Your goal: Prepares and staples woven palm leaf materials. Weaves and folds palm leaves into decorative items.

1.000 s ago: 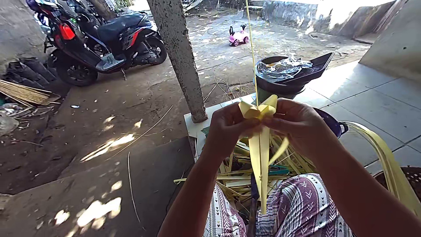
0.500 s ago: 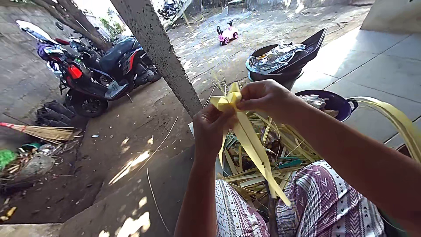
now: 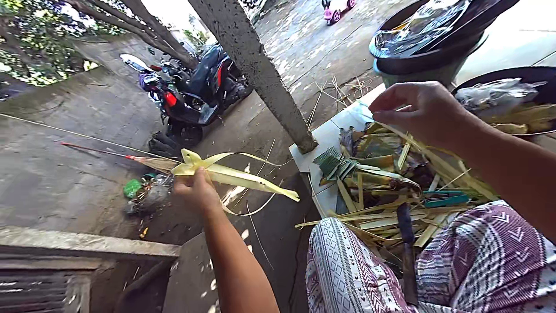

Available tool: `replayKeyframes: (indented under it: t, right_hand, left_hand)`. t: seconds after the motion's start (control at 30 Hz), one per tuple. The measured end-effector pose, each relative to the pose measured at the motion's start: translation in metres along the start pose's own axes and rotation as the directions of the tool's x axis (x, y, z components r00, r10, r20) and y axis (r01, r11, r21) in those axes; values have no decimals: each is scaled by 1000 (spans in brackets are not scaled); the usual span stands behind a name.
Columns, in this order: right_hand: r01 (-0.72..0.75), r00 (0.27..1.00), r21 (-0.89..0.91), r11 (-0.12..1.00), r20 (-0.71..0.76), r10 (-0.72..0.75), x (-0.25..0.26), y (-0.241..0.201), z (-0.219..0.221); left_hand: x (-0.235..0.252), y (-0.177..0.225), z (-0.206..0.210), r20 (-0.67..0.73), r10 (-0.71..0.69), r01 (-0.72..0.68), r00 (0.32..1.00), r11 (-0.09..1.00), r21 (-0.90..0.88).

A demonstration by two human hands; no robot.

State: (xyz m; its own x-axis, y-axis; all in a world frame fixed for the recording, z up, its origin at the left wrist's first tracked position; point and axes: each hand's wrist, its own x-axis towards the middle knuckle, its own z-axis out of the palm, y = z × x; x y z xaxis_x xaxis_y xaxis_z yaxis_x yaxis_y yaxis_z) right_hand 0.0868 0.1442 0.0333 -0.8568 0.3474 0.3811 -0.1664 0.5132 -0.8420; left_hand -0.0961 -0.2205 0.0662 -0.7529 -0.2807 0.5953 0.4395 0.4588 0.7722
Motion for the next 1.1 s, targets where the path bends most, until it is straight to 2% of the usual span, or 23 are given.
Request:
replayKeyframes:
  t: [0.13, 0.23, 0.33, 0.43, 0.57, 0.63, 0.77, 0.83, 0.93, 1.0, 1.03, 1.1]
  right_hand:
    - [2, 999, 16, 1000, 38, -2, -4, -1, 14]
    - [175, 983, -40, 984, 61, -172, -9, -12, 26]
    - [353, 933, -70, 933, 97, -346, -11, -31, 40]
    - [470, 876, -95, 878, 173, -450, -6, -49, 50]
    - [506, 841, -92, 858, 274, -467, 2, -54, 49]
    - [463, 854, -71, 884, 303, -423, 1, -51, 42]
    - [334, 885, -60, 941, 363, -291, -11, -32, 25]
    - [269, 887, -51, 962, 401, -227, -23, -4, 10]
    - [101, 914, -20, 995, 397, -85, -48, 69, -24]
    - [-72, 918, -63, 995, 386, 91, -67, 125, -52]
    - [-184, 899, -147, 972, 373, 227, -75, 150, -65]
    - [-409, 792, -413, 814, 281, 541, -88, 187, -72]
  left_hand:
    - [-5, -1, -8, 0, 53, -53, 999, 997, -52]
    - [-31, 19, -2, 109, 145, -115, 984, 964, -238]
    - [-64, 43, 11, 302, 308, -160, 902, 889, -429]
    - [-93, 64, 25, 430, 434, -201, 791, 850, -487]
    - [-120, 82, 46, 485, 447, -178, 752, 846, -503]
    - [-127, 84, 56, 494, 463, -160, 736, 828, -538]
    - [-142, 79, 70, 550, 426, -25, 718, 806, -592]
    - [-137, 69, 69, 588, 389, 35, 709, 814, -580]
    - [-113, 40, 57, 612, 311, 70, 727, 853, -517]
    - [-93, 13, 43, 607, 238, 73, 758, 894, -442]
    - [-83, 1, 36, 591, 203, 82, 781, 905, -418]
    - [-70, -12, 28, 553, 137, 122, 822, 906, -406]
